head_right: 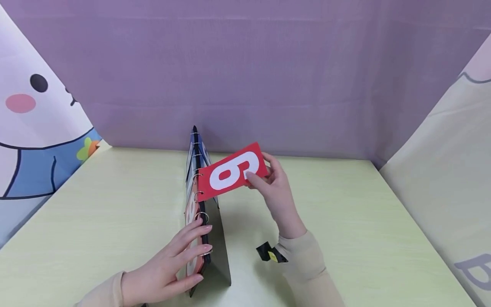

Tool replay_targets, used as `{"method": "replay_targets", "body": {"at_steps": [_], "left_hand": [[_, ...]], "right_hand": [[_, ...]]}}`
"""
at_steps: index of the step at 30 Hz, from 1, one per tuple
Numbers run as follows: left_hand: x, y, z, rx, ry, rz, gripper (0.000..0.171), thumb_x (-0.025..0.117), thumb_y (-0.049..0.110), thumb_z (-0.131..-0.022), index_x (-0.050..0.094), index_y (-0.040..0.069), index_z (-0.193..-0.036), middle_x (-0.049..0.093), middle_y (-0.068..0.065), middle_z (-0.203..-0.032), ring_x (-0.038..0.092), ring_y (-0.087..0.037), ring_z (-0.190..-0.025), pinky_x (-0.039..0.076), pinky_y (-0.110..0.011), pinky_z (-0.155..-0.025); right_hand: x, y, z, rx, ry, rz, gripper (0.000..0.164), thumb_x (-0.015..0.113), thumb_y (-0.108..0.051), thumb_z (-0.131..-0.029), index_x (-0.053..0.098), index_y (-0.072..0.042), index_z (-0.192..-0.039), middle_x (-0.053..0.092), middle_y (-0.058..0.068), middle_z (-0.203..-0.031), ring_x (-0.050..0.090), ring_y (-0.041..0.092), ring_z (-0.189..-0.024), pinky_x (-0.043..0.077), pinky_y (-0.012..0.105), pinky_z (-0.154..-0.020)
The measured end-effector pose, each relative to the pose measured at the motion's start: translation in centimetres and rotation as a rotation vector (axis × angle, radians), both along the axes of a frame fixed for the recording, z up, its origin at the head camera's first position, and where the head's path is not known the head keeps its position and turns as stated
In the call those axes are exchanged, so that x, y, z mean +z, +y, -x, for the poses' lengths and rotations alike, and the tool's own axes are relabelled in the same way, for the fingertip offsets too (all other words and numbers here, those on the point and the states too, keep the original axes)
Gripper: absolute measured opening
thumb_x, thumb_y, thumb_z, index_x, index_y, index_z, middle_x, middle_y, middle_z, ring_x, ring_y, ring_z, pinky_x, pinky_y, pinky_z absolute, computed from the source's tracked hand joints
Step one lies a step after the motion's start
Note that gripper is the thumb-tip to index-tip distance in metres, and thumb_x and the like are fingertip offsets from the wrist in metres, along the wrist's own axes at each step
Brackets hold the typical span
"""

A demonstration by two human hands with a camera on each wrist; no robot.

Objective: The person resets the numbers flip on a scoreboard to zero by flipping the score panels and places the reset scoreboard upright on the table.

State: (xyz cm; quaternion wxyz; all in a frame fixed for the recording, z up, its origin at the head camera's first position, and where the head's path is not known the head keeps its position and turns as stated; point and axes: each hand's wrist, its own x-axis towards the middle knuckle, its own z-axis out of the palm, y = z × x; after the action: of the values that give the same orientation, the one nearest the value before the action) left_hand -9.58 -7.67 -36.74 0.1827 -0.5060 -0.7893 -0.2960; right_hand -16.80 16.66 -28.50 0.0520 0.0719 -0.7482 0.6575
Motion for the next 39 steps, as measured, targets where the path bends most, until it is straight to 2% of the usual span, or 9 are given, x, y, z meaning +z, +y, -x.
{"method": "replay_targets", "body": {"at_steps": [3, 7, 11, 15, 19, 23, 29, 35, 39], "left_hand": [[0.1, -0.1, 0.0, 0.002, -0.002, 0.003, 0.057, 0.061, 0.032, -0.089, 0.038, 0.017, -0.139, 0.032, -0.008, -0.146, 0.021, -0.023, -0.140, 0.048, -0.044, -0.092], [0.0, 0.0, 0.0, -0.011, 0.024, -0.023, 0.055, 0.059, 0.032, -0.090, 0.039, 0.016, -0.138, 0.033, -0.010, -0.146, 0.021, -0.024, -0.140, 0.049, -0.044, -0.091], [-0.2, 0.2, 0.0, -0.023, 0.045, -0.043, 0.052, 0.056, 0.033, -0.092, 0.041, 0.014, -0.137, 0.033, -0.011, -0.145, 0.022, -0.025, -0.140, 0.048, -0.045, -0.093], [-0.4, 0.3, 0.1, -0.020, 0.075, -0.055, 0.051, 0.056, 0.034, -0.092, 0.042, 0.013, -0.136, 0.034, -0.011, -0.145, 0.023, -0.026, -0.140, 0.046, -0.047, -0.095], [-0.4, 0.3, 0.3, -0.025, 0.125, -0.077, 0.050, 0.056, 0.034, -0.092, 0.044, 0.011, -0.134, 0.037, -0.015, -0.141, 0.025, -0.029, -0.139, 0.043, -0.047, -0.098], [-0.5, 0.4, 0.5, -0.032, 0.153, -0.090, 0.049, 0.055, 0.034, -0.092, 0.045, 0.010, -0.133, 0.039, -0.016, -0.140, 0.025, -0.029, -0.139, 0.037, -0.044, -0.105], [-0.5, 0.5, 1.0, -0.066, 0.228, -0.136, 0.045, 0.056, 0.030, -0.092, 0.047, 0.006, -0.129, 0.042, -0.022, -0.136, 0.028, -0.033, -0.138, 0.022, -0.040, -0.114], [-0.5, 0.5, 1.0, -0.063, 0.235, -0.145, 0.044, 0.055, 0.031, -0.093, 0.048, 0.006, -0.129, 0.042, -0.021, -0.136, 0.028, -0.033, -0.138, 0.020, -0.038, -0.115], [-0.6, 0.5, 1.0, -0.069, 0.243, -0.148, 0.044, 0.055, 0.030, -0.093, 0.047, 0.006, -0.129, 0.042, -0.022, -0.136, 0.028, -0.033, -0.138, 0.020, -0.038, -0.115]], "right_hand": [[-0.1, -1.3, -0.5, 0.043, 0.063, 0.005, 0.055, 0.061, -0.011, -0.088, 0.035, -0.007, -0.136, 0.050, 0.010, -0.127, 0.057, 0.012, -0.107, 0.052, 0.028, -0.084], [-0.7, -2.7, -0.8, 0.099, 0.082, -0.008, 0.058, 0.063, -0.006, -0.085, 0.034, -0.006, -0.134, 0.050, 0.011, -0.128, 0.055, 0.022, -0.115, 0.051, 0.036, -0.088], [-1.2, -3.9, -0.8, 0.129, 0.126, -0.094, 0.060, 0.066, -0.006, -0.082, 0.036, -0.005, -0.134, 0.051, 0.014, -0.127, 0.057, 0.029, -0.110, 0.052, 0.037, -0.085], [-1.4, -5.0, -0.7, 0.147, 0.220, -0.208, 0.057, 0.070, -0.011, -0.080, 0.043, -0.007, -0.130, 0.056, 0.011, -0.122, 0.060, 0.026, -0.102, 0.053, 0.036, -0.081], [-1.5, -5.8, -0.7, 0.181, 0.294, -0.269, 0.054, 0.071, -0.012, -0.079, 0.047, -0.007, -0.128, 0.060, 0.009, -0.118, 0.062, 0.023, -0.097, 0.053, 0.034, -0.080], [-1.8, -6.3, -0.8, 0.188, 0.354, -0.311, 0.049, 0.072, -0.011, -0.078, 0.055, -0.004, -0.124, 0.062, 0.009, -0.115, 0.063, 0.021, -0.094, 0.053, 0.033, -0.080], [-2.0, -6.9, -0.9, 0.193, 0.478, -0.388, 0.026, 0.070, -0.009, -0.080, 0.070, 0.004, -0.102, 0.066, 0.010, -0.104, 0.064, 0.022, -0.094, 0.052, 0.030, -0.079], [-2.2, -7.2, -0.9, 0.162, 0.526, -0.387, 0.020, 0.069, -0.007, -0.079, 0.073, 0.005, -0.095, 0.067, 0.010, -0.100, 0.064, 0.023, -0.094, 0.053, 0.028, -0.074], [-2.5, -7.3, -0.8, 0.121, 0.603, -0.414, 0.016, 0.070, -0.007, -0.078, 0.074, 0.004, -0.090, 0.069, 0.011, -0.097, 0.065, 0.023, -0.092, 0.053, 0.029, -0.076]]}}
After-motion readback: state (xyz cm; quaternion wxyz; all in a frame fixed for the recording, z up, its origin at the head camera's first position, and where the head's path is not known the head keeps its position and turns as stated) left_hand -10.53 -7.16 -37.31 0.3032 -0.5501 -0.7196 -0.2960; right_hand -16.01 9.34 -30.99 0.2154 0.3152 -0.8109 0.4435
